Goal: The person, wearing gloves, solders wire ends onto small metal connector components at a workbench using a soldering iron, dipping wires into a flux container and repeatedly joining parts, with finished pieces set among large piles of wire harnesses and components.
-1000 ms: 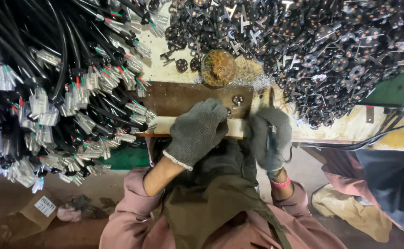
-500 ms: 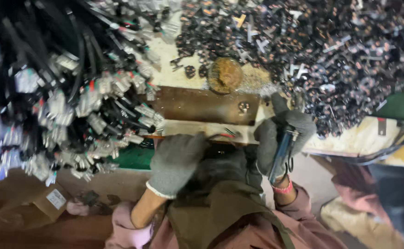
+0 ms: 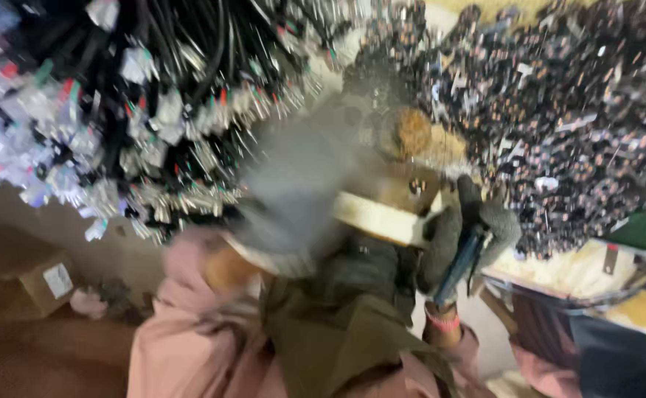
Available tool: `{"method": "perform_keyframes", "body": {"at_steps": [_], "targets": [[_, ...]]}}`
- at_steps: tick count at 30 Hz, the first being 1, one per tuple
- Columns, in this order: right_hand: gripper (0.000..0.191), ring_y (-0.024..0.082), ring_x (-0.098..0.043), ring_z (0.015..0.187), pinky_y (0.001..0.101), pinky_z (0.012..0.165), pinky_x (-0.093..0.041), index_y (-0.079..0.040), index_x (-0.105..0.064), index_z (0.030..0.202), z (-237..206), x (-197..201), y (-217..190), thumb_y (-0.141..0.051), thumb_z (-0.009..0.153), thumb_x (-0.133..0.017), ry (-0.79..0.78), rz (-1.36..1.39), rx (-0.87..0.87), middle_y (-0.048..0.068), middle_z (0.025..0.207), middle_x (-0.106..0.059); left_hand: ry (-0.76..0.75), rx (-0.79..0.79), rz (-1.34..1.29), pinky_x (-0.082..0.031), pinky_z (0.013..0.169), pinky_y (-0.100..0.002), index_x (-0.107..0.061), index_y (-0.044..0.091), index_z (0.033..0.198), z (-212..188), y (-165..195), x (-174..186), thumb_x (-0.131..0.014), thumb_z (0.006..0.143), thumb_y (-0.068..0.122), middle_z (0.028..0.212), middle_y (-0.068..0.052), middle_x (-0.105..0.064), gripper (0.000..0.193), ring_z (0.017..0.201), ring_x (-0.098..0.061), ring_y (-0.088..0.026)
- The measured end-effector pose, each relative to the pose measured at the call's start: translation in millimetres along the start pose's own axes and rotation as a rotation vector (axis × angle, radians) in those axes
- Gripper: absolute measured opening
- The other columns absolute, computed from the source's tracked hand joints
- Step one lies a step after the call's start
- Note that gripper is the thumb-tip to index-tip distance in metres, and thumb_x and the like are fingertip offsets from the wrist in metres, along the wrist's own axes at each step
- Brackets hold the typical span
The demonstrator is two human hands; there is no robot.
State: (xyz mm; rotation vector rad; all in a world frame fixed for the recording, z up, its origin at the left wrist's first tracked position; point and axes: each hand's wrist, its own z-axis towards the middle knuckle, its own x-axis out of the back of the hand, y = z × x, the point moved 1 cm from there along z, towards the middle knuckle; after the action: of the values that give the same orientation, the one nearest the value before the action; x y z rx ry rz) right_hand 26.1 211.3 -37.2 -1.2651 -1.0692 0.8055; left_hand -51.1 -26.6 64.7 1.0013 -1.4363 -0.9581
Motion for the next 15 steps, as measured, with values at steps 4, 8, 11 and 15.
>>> {"method": "perform_keyframes", "body": {"at_steps": [4, 8, 11, 15], "targets": [[0.03, 0.024, -0.065, 0.108, 0.0335, 0.079, -0.052, -0.009, -0.042, 0.127, 10.7, -4.7, -16.2, -0.007, 0.107, -0.064, 0.024, 0.05, 0.086, 0.01, 0.13, -0.054, 0.359, 0.271, -0.044, -0.054, 0.075, -0.044, -0.071, 0.012, 0.124, -1.2, -72.9, 69.5, -0.069, 0.09, 0.023, 0.103, -0.007, -0.069, 0.036, 0.088, -0.069, -0.029], [0.031, 0.031, -0.067, 0.126, 0.0406, 0.102, -0.052, -0.006, -0.042, 0.135, 11.3, -7.1, -32.2, -0.003, 0.112, -0.063, -0.031, -0.05, 0.265, 0.008, 0.127, -0.048, 0.4, 0.333, 0.006, -0.055, 0.075, -0.043, -0.072, 0.012, 0.124, -1.5, -115.3, 78.5, -0.069, 0.091, 0.023, 0.103, -0.008, -0.071, 0.035, 0.088, -0.07, -0.029], [0.03, 0.031, -0.067, 0.125, 0.0428, 0.113, -0.048, -0.004, -0.043, 0.134, 12.0, -6.0, -37.0, -0.002, 0.111, -0.062, -0.056, -0.142, 0.332, 0.01, 0.124, -0.049, 0.309, 0.357, 0.07, -0.056, 0.075, -0.042, -0.072, 0.013, 0.124, 27.8, -93.0, 65.1, -0.069, 0.092, 0.023, 0.103, -0.008, -0.072, 0.035, 0.087, -0.071, -0.029], [0.027, 0.025, -0.063, 0.111, 0.0381, 0.105, -0.047, -0.002, -0.045, 0.128, 14.1, -4.7, -35.5, -0.001, 0.109, -0.064, -0.045, -0.253, 0.379, 0.016, 0.12, -0.06, 0.621, 0.046, 0.379, -0.057, 0.074, -0.042, -0.073, 0.013, 0.124, 55.8, 4.9, 68.2, -0.069, 0.092, 0.024, 0.103, -0.008, -0.074, 0.034, 0.087, -0.073, -0.029]]}}
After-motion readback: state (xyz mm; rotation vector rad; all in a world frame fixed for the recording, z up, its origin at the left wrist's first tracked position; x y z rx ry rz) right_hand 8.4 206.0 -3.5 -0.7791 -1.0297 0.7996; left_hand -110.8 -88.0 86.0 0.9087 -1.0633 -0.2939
